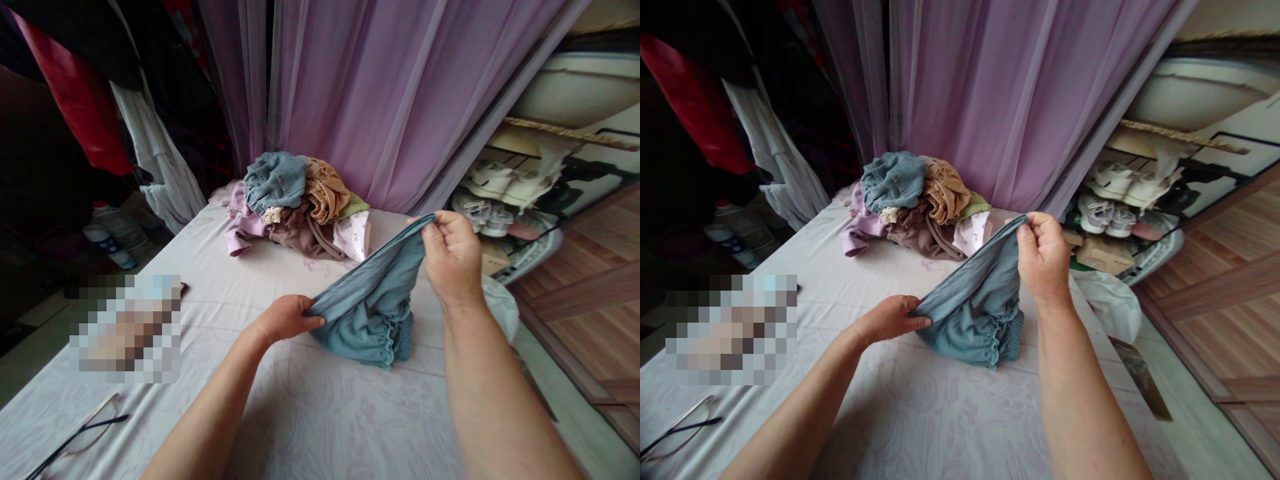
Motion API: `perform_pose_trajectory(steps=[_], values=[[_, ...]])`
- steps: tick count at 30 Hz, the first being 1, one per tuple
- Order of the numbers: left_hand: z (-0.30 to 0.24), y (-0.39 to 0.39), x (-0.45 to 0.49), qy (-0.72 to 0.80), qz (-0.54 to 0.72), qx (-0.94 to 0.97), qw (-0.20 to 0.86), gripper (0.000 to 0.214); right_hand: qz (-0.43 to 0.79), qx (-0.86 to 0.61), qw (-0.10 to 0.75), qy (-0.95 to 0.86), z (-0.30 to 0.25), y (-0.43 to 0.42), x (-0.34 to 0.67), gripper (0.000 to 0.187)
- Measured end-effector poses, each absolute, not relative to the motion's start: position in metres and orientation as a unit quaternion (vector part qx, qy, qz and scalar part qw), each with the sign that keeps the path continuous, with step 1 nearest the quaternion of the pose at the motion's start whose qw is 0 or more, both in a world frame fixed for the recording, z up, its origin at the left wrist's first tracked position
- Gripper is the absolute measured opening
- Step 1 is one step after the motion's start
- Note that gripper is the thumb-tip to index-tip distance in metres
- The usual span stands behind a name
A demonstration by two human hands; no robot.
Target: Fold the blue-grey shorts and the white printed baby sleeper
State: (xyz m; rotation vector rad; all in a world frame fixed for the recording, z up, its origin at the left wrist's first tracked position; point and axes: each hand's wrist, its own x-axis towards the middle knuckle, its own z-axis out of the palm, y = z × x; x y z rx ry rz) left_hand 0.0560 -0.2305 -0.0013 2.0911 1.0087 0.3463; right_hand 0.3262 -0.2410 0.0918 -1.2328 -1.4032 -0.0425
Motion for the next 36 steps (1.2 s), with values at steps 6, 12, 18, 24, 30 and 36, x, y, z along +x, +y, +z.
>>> perform_pose_trajectory(steps=[6,12,18,24,30,36], values=[[0.010,-0.226,0.042,0.356,0.163,0.789,0.473,0.035,-0.050,-0.540,0.599,-0.589,0.105,-0.248,0.346,0.020],[0.020,-0.223,0.035,0.341,0.276,0.688,0.579,0.039,-0.068,-0.564,0.561,-0.603,0.119,-0.268,0.362,0.030],[0.052,-0.219,0.031,0.366,0.389,0.657,0.532,0.041,-0.091,-0.589,0.523,-0.610,0.127,-0.282,0.382,0.025],[0.108,-0.213,0.024,0.371,0.461,0.645,0.484,0.042,-0.086,-0.600,0.504,-0.616,0.139,-0.288,0.392,0.027],[0.168,-0.222,0.018,0.382,0.534,0.650,0.383,0.039,-0.143,-0.588,0.520,-0.603,0.168,-0.306,0.382,0.027],[0.190,-0.226,0.012,0.434,0.496,0.677,0.326,0.036,-0.085,-0.609,0.484,-0.622,0.165,-0.300,0.378,0.027]])
